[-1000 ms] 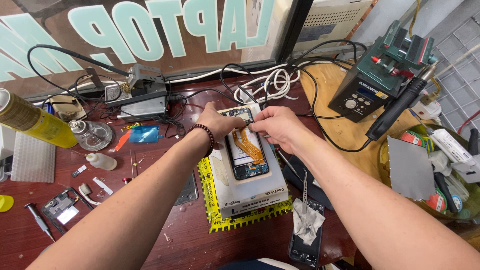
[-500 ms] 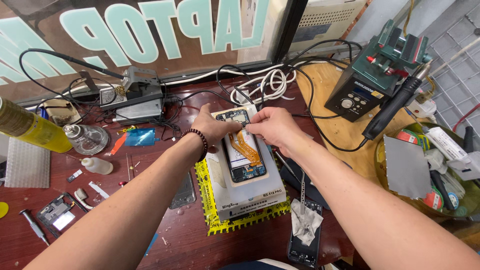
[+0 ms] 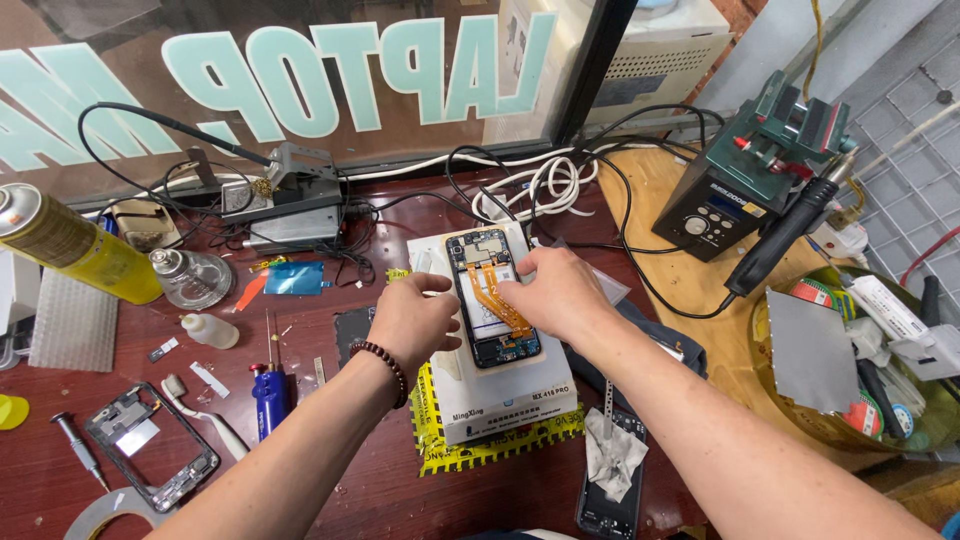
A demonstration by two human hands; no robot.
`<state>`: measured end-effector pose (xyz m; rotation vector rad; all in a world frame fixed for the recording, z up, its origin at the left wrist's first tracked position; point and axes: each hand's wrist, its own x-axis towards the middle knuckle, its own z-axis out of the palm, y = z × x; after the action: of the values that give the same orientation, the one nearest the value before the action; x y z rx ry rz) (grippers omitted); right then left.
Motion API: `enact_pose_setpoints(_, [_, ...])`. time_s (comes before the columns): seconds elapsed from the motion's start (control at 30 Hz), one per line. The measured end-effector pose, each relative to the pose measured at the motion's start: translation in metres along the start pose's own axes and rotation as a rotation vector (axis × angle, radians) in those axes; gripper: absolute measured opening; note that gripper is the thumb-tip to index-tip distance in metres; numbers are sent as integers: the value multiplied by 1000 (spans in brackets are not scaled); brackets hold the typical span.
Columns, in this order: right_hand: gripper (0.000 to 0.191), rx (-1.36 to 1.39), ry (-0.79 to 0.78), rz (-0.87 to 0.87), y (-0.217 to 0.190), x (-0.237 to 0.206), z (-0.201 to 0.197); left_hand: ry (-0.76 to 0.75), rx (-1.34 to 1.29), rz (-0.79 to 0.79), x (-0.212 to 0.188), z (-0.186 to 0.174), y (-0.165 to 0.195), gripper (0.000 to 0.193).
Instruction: The person connects a ribbon cable to a smartphone motherboard, then plugs in a USB cable to test the device. After confirming the screen displays a charging icon, they disconnect the cable and continue adjusting internal components on the workbench.
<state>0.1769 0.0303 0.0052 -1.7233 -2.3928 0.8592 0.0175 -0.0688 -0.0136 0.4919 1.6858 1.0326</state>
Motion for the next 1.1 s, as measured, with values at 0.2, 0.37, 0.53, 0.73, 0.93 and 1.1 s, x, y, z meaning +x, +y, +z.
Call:
enact_pose_setpoints(0.2, [35, 289, -28, 155, 0, 5, 6, -4, -80, -100, -3, -2, 5, 46])
enact_pose_setpoints(0.37, [30, 392, -71, 179, -7, 9, 6, 49, 43, -38, -9, 10, 9, 46])
enact_pose_setpoints(0.53, [28, 411, -86, 205, -13, 3, 0, 123, 292, 132, -16, 11, 15, 60])
enact_pose_setpoints(0.73, [19, 477, -68, 294, -21, -6, -2, 138, 244, 178, -5, 23, 17, 61])
enact_pose_setpoints(0.93, [23, 577, -139, 285, -7, -1, 1, -118, -184, -19, 13, 25, 8, 30])
enact_pose_setpoints(1.1, [31, 1065, -230, 172, -2, -1, -10, -251, -360, -56, 7, 3, 14, 21])
